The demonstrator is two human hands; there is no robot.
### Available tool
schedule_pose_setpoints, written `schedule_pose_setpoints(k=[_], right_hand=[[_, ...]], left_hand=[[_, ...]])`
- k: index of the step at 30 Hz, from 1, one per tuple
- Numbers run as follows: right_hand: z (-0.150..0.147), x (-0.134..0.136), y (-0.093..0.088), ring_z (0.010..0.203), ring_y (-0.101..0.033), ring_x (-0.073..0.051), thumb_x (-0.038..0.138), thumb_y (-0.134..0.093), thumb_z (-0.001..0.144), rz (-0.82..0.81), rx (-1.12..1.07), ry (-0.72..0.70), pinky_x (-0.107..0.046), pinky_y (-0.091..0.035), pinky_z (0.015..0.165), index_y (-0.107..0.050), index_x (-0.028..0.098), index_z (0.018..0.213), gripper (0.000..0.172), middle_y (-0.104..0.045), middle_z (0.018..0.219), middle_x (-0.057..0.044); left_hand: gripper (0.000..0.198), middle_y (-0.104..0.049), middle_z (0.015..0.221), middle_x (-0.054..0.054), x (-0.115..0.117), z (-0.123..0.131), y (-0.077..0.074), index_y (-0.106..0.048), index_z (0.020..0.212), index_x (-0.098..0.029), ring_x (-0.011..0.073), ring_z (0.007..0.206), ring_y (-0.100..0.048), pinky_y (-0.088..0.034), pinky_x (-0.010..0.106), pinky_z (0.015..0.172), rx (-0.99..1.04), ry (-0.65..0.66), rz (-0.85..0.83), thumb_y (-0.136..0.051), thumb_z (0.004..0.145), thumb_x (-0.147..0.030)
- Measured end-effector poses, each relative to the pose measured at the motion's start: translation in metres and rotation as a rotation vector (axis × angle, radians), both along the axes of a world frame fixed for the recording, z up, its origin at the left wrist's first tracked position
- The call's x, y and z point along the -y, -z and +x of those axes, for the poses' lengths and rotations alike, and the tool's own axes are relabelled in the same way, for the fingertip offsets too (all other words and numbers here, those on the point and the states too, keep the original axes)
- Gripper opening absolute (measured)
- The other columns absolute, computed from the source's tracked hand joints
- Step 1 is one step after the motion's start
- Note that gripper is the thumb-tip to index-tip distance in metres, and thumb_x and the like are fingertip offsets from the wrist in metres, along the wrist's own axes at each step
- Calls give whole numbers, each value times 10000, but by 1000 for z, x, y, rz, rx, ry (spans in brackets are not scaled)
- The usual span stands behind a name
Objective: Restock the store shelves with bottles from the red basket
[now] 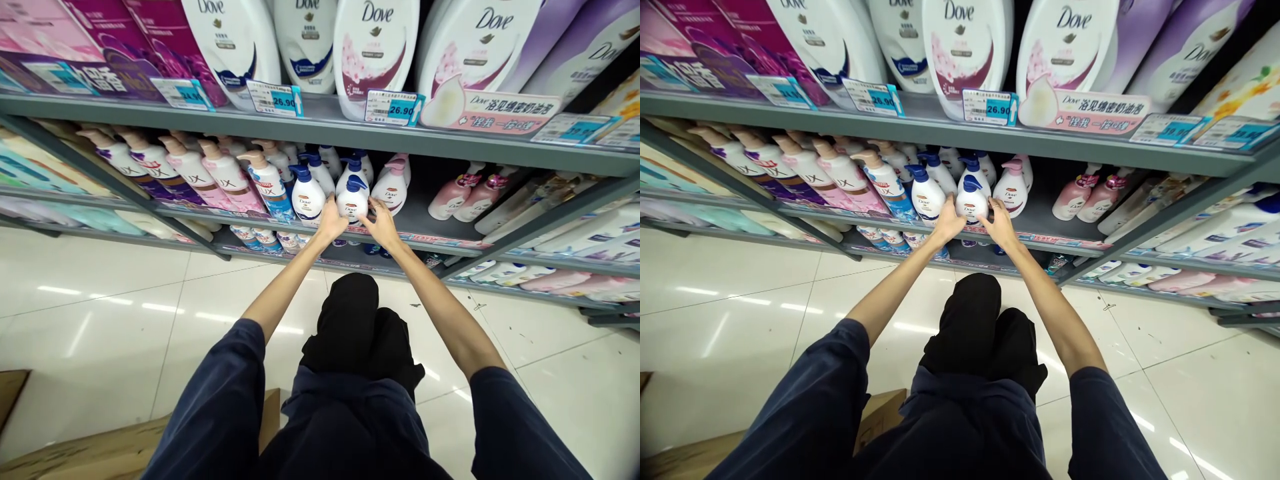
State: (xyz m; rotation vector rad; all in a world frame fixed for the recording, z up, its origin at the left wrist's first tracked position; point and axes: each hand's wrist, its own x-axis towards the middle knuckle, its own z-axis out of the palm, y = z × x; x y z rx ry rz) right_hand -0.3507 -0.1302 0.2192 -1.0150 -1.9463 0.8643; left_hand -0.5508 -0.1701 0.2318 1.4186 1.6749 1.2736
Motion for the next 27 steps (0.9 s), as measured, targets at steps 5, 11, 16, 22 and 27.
schedule_pose_setpoints(k=[5, 11, 16, 22, 27], right_hand=[[-6, -4, 0, 1616, -462, -396, 680, -731, 943, 19, 16, 40, -557, -538, 1282, -451, 114, 1713, 996, -402, 1772, -232], [-11, -12, -1, 1741, -269, -361, 559, -805, 926, 21, 87, 30, -537, -291, 1438, -361, 98, 1763, 1053, -317, 1841, -184], [-13, -12, 0, 1745, -268, -333, 476, -773, 959, 25, 115, 18, -497, -211, 1462, -376, 105, 1760, 969, -334, 1837, -155], [-13, -11, 2, 1748, -256, -339, 501, -741, 967, 12, 63, -2, -530, -325, 1427, -405, 125, 1754, 935, -353, 1832, -127], [-10, -12, -1, 1741, -285, -314, 443, -742, 956, 19, 69, -10, -512, -335, 1425, -408, 159, 1757, 914, -379, 1824, -87]], left_hand=[[1124, -320, 1804, 315, -3, 14, -14, -319, 1702, 14, 467, 1713, -281, -211, 478, 1443, -13, -21, -10, -853, 718, -82], [1082, -445, 1763, 252, -10, 11, -15, -463, 1676, -86, 450, 1656, -417, -330, 514, 1390, 52, -1, -24, -844, 663, -118], [1104, -495, 1740, 221, -17, 11, -6, -472, 1689, -98, 430, 1616, -476, -372, 488, 1366, 117, -37, -36, -777, 628, -69], [1099, -468, 1773, 157, -21, 11, 2, -465, 1711, -155, 376, 1669, -410, -317, 465, 1410, 141, -38, -4, -747, 653, -68], [1061, -483, 1762, 166, -22, 10, -2, -488, 1697, -131, 387, 1673, -397, -286, 468, 1426, 108, -30, -4, -744, 670, -62]])
